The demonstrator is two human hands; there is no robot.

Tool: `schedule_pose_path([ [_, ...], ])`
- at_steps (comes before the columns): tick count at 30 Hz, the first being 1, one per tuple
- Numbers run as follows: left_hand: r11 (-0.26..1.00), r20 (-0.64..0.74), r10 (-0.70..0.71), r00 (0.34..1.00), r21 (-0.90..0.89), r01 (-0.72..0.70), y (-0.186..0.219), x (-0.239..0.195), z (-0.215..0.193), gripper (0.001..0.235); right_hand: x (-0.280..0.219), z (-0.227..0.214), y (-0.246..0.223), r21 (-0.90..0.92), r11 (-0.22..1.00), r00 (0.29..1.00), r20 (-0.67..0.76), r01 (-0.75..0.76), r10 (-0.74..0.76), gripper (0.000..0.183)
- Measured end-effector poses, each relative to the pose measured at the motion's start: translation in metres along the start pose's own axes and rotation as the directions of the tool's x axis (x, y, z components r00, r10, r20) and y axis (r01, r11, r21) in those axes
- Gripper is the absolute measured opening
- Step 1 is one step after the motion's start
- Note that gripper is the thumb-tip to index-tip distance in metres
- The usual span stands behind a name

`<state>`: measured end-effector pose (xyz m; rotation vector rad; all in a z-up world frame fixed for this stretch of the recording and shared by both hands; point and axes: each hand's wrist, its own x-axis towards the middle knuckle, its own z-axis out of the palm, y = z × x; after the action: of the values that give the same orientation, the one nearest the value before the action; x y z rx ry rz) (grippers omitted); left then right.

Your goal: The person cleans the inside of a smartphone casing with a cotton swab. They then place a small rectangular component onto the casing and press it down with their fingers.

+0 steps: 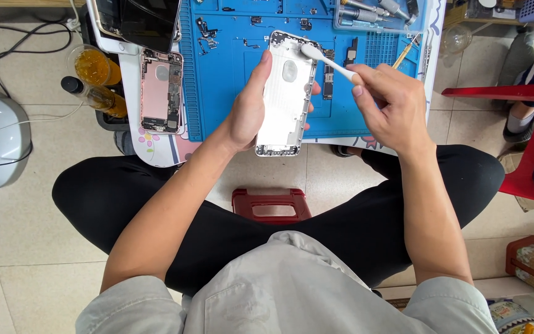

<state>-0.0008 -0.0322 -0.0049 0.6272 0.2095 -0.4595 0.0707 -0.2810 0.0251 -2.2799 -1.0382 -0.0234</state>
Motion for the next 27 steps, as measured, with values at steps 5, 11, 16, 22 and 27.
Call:
schedule_pose_path([
  [5, 1.0, -0.003, -0.007, 1.0, -0.021, 0.007, -0.003, 0.0, 0.0, 0.077, -0.001, 0.006, -0.004, -0.062, 0.998, 0.998, -0.057, -0.004, 0.0, 0.028],
  [11, 0.996, 0.033, -0.017, 0.999, -0.082, 0.019, -0.005, -0.001, -0.002, 0.078, -0.001, 0.009, 0.0, -0.044, 0.998, 0.999, -0.029, 0.035, -0.036, 0.03],
  [16, 0.992, 0.026, 0.107, 0.994, -0.071, -0.105, 0.005, -0.002, -0.002, 0.073, -0.002, 0.005, -0.006, 0.105, 0.989, 0.984, 0.132, 0.107, -0.12, 0.033],
  [22, 0.978, 0.004, 0.207, 0.978, 0.035, -0.207, 0.018, -0.009, -0.002, 0.071, -0.003, 0.008, -0.008, 0.16, 0.986, 0.986, 0.149, 0.045, -0.07, 0.025],
  [27, 0.925, -0.076, 0.379, 0.922, 0.058, -0.376, 0.014, -0.005, -0.005, 0.075, -0.008, 0.007, -0.014, 0.093, 0.991, 0.969, 0.215, 0.099, -0.118, 0.029],
])
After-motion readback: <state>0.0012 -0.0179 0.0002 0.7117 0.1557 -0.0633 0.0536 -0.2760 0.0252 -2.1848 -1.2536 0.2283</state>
